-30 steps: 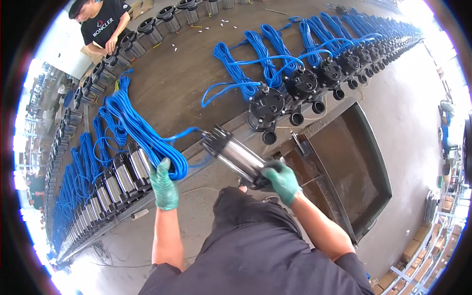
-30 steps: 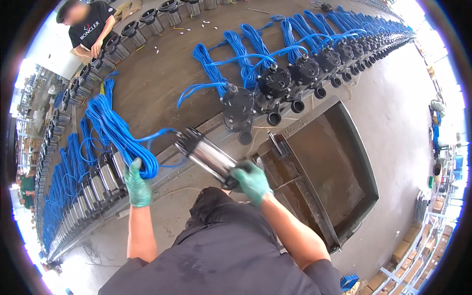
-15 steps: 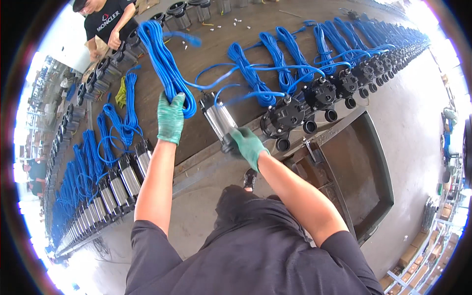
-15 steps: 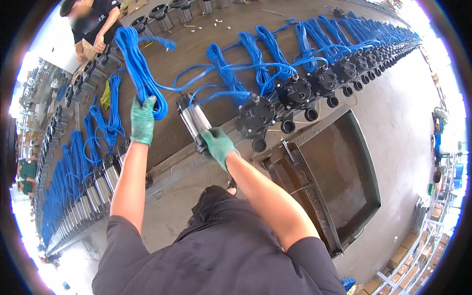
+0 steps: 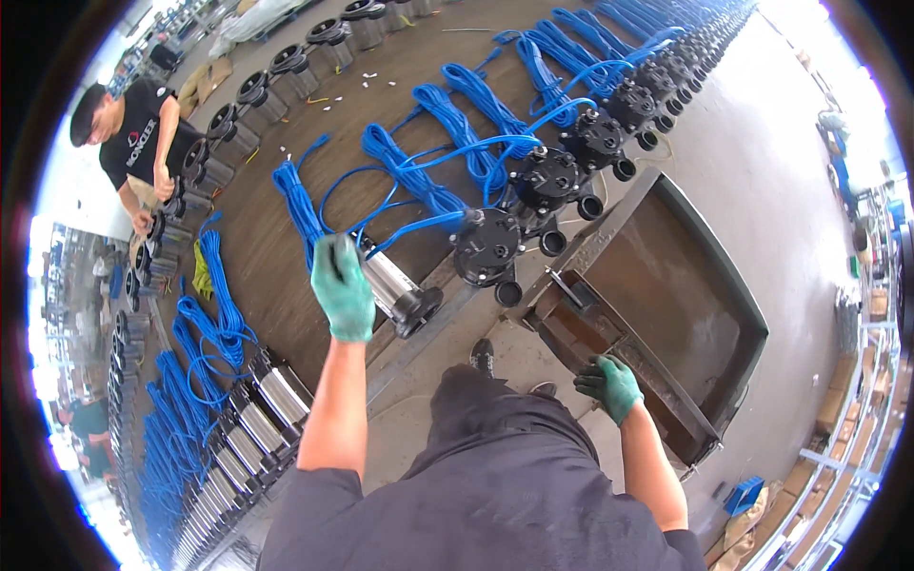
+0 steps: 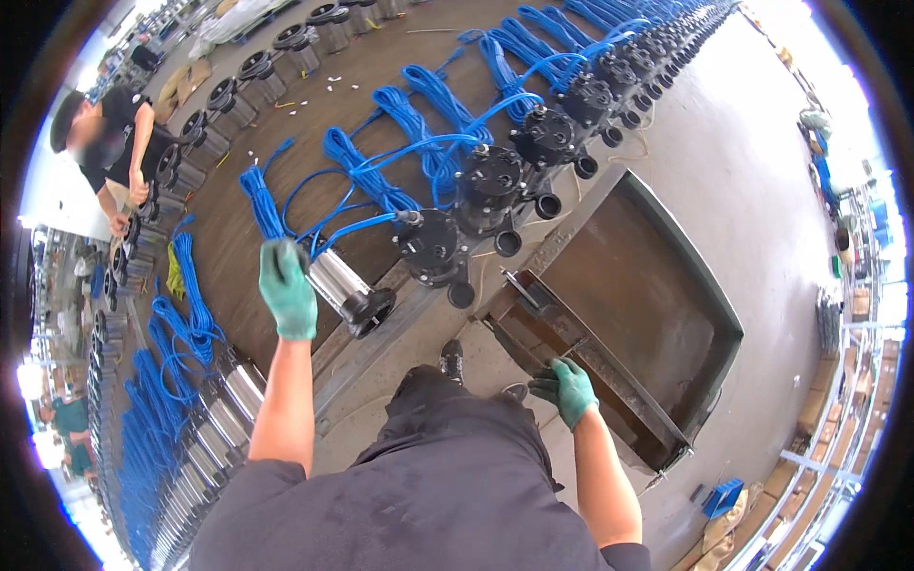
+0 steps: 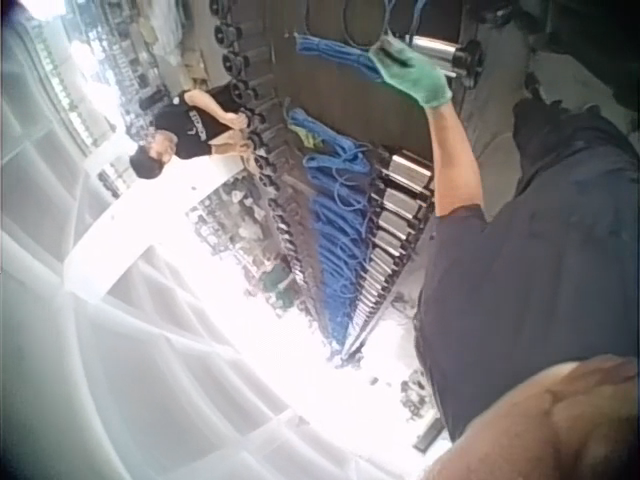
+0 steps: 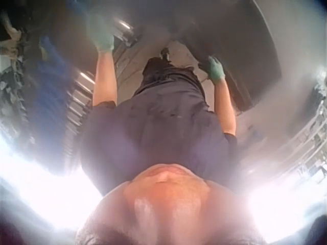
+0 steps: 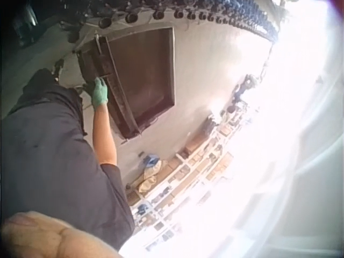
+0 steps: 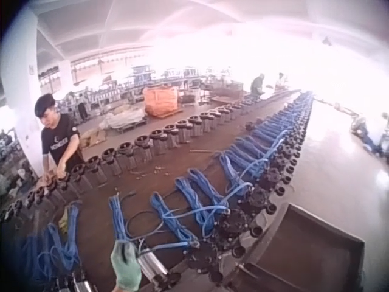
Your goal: The person puts on gloves and tests submersible pumps by picking them up from a line, attaching them to a testing rig, and lowering them into a tray of liquid.
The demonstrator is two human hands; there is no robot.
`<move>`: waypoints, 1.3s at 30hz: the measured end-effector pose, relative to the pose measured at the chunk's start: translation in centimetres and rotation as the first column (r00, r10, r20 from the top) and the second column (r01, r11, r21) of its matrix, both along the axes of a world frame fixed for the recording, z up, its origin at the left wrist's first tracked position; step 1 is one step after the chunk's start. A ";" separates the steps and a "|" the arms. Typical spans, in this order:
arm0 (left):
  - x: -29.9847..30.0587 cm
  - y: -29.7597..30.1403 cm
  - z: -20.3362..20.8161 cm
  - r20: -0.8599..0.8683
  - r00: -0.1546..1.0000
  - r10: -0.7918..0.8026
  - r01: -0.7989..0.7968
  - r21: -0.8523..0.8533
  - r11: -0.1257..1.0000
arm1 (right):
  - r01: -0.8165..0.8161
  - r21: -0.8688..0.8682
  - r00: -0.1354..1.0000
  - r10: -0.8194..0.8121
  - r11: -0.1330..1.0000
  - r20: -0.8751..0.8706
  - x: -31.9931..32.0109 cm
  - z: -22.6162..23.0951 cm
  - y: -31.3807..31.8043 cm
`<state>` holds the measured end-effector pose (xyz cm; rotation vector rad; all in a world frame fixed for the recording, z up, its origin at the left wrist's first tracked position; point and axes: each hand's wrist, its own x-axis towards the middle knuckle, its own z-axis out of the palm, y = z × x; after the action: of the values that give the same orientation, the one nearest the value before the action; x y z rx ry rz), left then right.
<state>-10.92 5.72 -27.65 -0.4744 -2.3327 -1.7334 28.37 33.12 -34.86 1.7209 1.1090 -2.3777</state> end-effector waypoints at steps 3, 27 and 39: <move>4.7 1.3 3.6 0.016 0.920 -0.390 0.385 -0.201 0.901 | 0.129 0.005 0.987 -0.128 0.992 -0.095 3.4 0.7 -0.4; 24.7 16.0 10.5 0.280 0.449 -0.849 0.613 0.594 0.520 | -0.050 0.307 0.978 0.109 0.950 -0.177 8.0 4.1 -2.5; 25.1 18.5 -12.0 0.672 0.475 -0.568 0.714 0.083 0.695 | -0.409 0.741 0.853 -0.066 0.533 0.518 18.9 6.4 2.2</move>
<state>14.23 24.26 -39.69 -1.0667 -3.1491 -2.2680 47.29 35.30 -28.44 2.0534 2.3694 -1.1036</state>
